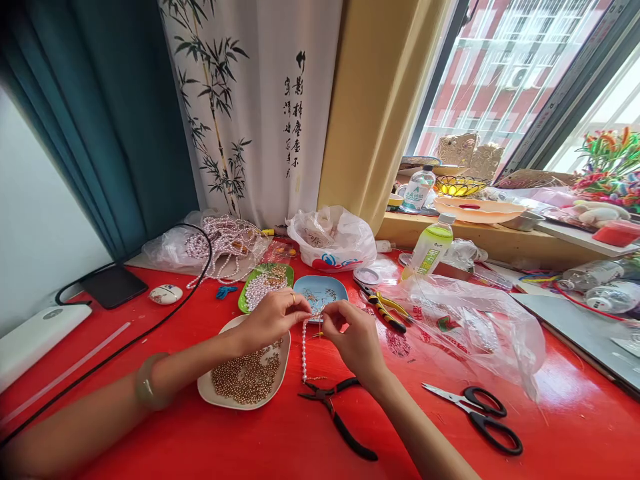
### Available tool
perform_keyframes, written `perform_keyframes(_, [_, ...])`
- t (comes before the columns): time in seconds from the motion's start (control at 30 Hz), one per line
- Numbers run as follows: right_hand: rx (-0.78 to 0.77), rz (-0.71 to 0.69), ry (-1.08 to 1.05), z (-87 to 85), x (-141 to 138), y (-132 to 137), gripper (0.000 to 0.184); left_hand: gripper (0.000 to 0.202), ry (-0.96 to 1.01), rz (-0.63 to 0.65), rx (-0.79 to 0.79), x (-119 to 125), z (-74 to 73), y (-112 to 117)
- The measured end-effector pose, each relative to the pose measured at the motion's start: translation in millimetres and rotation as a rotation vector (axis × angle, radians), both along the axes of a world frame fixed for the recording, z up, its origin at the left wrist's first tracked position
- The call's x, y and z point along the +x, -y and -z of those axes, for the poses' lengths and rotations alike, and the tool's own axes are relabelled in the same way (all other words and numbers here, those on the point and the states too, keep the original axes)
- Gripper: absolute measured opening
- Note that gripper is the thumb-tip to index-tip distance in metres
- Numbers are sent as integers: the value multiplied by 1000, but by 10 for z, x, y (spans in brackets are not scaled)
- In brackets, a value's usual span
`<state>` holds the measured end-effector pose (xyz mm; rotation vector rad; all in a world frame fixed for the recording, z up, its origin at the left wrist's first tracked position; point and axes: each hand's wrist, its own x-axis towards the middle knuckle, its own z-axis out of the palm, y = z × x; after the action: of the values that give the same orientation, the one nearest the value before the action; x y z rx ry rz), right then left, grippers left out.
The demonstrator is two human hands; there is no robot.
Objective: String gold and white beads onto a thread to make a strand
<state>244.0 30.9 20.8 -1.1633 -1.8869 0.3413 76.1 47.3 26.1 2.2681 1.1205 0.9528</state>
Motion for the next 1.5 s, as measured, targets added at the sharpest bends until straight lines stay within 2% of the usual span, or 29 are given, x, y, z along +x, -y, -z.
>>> perform_keyframes(0.07, [13, -5, 36, -1, 4, -3, 10, 15, -87, 22, 123, 0, -5, 13])
perform_keyframes(0.17, [118, 4, 145, 5, 28, -18, 11, 17, -174, 67, 203, 7, 17, 17])
perform_keyframes(0.33, [449, 62, 447, 56, 81, -62, 13, 18, -239, 121, 220, 1, 50, -5])
perform_keyframes(0.43, [462, 57, 466, 72, 101, -80, 13, 17, -204, 149, 181, -30, 37, -28])
perform_keyframes(0.53, [367, 26, 374, 44, 113, -86, 11, 12, -82, 142, 73, -71, 10, -64])
perform_keyframes(0.67, [220, -33, 252, -21, 98, -60, 11, 19, 200, 149, -230, -74, -2, -113])
perform_keyframes(0.77, [168, -82, 214, -52, 59, -18, 10, 24, 360, 188, -420, -27, 23, -129])
perform_keyframes(1.13, [199, -71, 294, -11, 21, 15, 11, 16, 462, 174, -710, 22, 14, -97])
perform_keyframes(1.3, [172, -43, 214, -52, 32, 11, 10, 24, 547, 242, -881, -6, 24, -98])
perform_keyframes(1.5, [171, -99, 108, -81, 30, 33, 11, 28, 574, 354, -1043, -50, -37, -88])
